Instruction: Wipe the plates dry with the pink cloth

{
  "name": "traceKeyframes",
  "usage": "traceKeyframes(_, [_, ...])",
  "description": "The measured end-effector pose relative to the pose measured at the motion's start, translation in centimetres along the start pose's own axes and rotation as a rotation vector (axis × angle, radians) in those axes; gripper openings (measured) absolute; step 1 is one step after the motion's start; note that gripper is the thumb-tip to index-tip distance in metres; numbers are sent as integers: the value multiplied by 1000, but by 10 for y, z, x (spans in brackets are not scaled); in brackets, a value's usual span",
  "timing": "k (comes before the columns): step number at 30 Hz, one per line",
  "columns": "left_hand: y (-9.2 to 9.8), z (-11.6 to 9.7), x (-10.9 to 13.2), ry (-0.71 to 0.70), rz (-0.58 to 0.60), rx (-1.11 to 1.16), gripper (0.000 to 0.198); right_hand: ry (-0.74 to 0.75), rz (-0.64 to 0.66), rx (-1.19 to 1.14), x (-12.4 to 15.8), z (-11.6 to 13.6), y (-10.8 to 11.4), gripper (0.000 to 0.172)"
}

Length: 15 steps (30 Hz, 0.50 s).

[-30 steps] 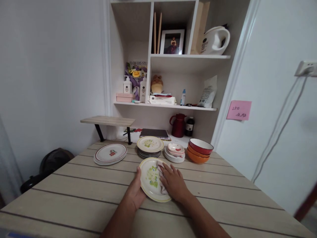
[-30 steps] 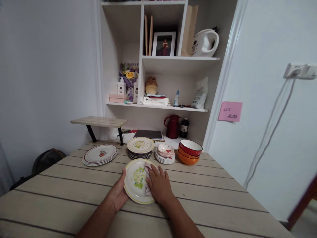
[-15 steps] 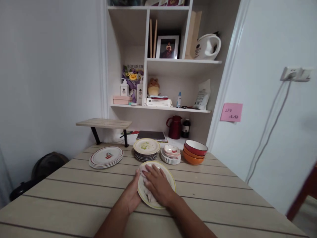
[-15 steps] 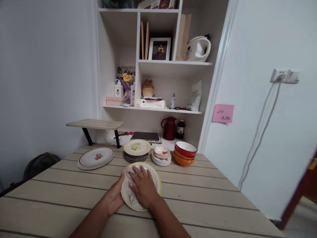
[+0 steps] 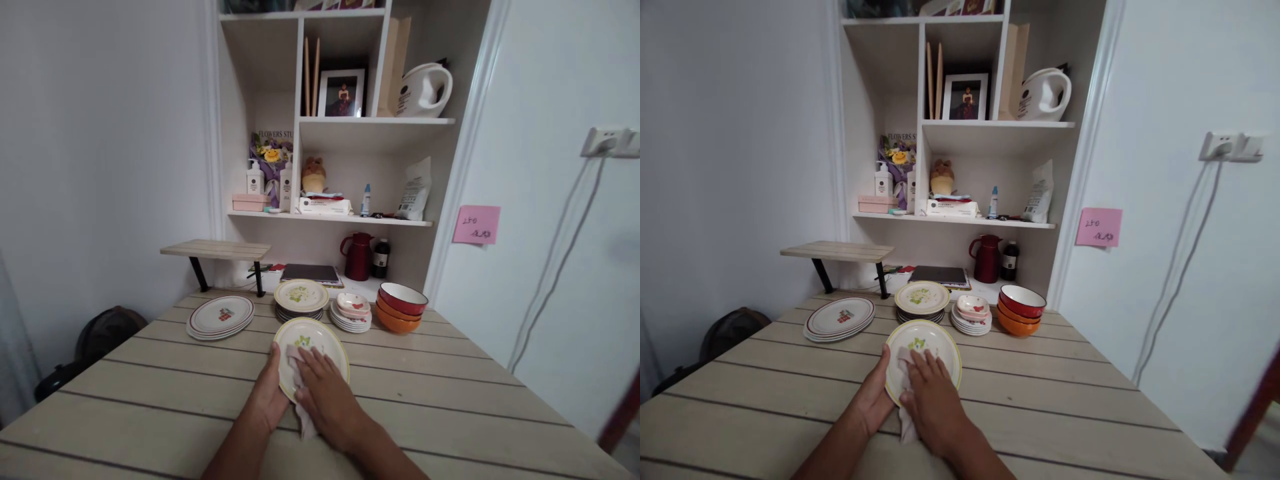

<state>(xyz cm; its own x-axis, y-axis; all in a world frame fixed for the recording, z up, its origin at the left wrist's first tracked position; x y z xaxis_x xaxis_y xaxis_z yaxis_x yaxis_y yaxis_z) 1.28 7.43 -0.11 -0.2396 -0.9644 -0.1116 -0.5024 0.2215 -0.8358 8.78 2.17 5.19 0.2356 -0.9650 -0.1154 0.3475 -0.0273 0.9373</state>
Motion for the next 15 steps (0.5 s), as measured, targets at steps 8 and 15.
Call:
traceKeyframes(8, [-24,27,6,112,138,13,61,-199,-80,47,-45,-43,19,58])
traceKeyframes(15, [1,11,-5,-27,25,76,68,-298,-68,152,-22,-62,6,57])
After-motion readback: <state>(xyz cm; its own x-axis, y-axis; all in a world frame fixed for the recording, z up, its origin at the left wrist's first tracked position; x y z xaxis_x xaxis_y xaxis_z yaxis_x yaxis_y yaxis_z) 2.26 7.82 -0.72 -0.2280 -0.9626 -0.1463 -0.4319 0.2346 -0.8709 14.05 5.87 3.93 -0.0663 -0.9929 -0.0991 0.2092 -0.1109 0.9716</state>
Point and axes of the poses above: each hand's wrist, its own x-axis away from the middle knuckle, its own y-axis out of the back of the hand, z = x × y, the point moved 8 cm from there along -x, towards the middle knuckle, and after that the axes turned 15 degrees about -y, right-handed, at the moved point
